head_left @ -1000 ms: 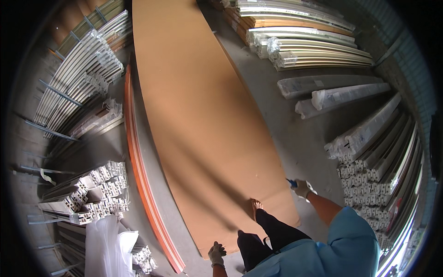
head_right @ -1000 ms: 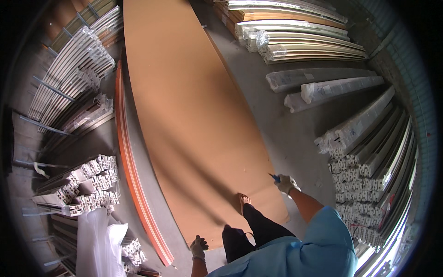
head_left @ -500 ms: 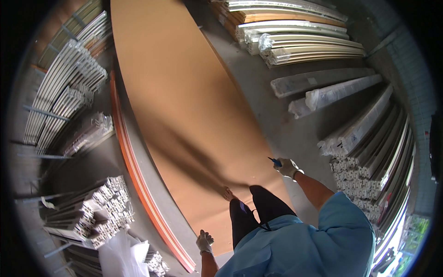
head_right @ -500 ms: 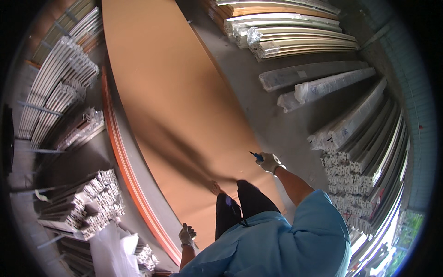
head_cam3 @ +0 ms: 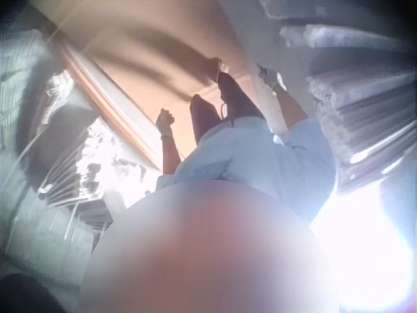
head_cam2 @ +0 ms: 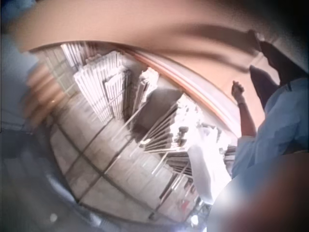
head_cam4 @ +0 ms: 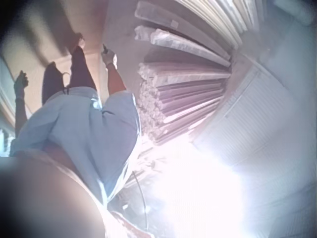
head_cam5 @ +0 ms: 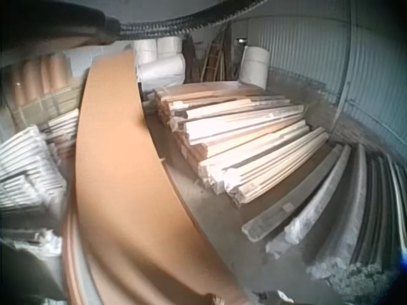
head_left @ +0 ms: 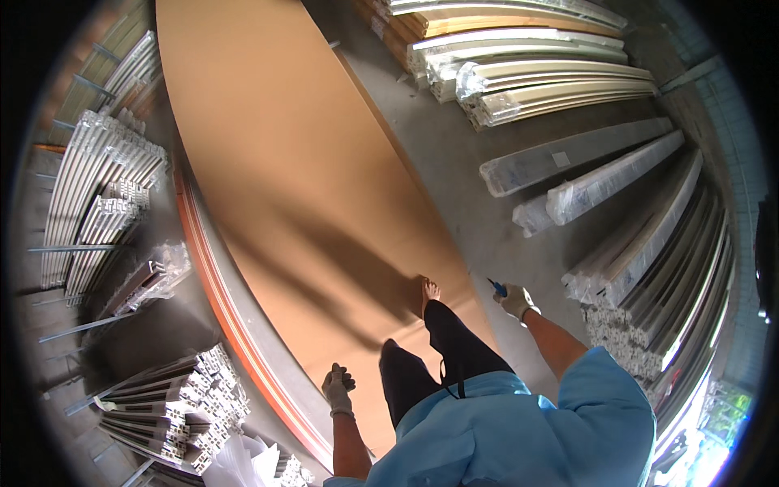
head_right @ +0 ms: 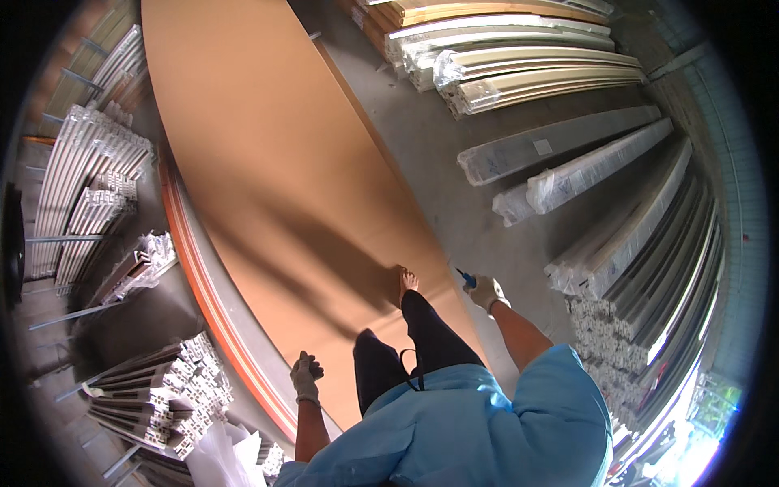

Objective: The person puts on gloves, then uses a utility knife to cut a large sheet of cardboard on the floor into smaller pieces. They repeatedly position, cut, and separate the cardboard sections.

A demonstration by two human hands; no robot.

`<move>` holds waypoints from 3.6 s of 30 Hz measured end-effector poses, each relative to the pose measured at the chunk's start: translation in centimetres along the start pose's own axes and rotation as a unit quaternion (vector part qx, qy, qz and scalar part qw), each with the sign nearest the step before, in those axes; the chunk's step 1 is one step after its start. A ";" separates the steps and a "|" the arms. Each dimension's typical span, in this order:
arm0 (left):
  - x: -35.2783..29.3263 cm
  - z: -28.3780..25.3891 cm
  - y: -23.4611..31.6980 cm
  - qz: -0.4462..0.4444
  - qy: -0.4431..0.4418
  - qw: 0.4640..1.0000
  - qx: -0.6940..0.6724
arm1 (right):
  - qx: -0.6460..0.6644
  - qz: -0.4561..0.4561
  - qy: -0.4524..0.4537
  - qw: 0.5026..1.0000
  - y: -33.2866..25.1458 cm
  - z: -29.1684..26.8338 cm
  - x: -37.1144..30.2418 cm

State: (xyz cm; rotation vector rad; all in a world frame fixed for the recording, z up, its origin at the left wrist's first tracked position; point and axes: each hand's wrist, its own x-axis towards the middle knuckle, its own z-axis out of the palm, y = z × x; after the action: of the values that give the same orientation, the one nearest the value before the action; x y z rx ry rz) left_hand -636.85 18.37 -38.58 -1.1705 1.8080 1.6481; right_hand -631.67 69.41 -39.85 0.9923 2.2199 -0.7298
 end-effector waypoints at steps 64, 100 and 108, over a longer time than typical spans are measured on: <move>58.4 36.4 -2.1 0.143 0.142 0.812 0.548 | 0.108 -0.259 -0.051 0.959 -25.7 9.1 77.6; 56.3 36.7 -5.2 0.139 0.107 0.803 0.569 | 0.085 -0.216 -0.072 0.970 -23.6 8.7 77.0; 58.1 34.9 -0.6 0.170 0.063 0.770 0.612 | 0.052 -0.219 0.011 0.974 -25.0 9.4 75.9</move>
State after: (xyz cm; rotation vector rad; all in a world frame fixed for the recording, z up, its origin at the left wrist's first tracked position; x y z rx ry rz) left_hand -676.30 34.47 -91.32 -0.3233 2.5467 0.1837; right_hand -689.97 83.71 -93.42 0.5568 2.4718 -1.0399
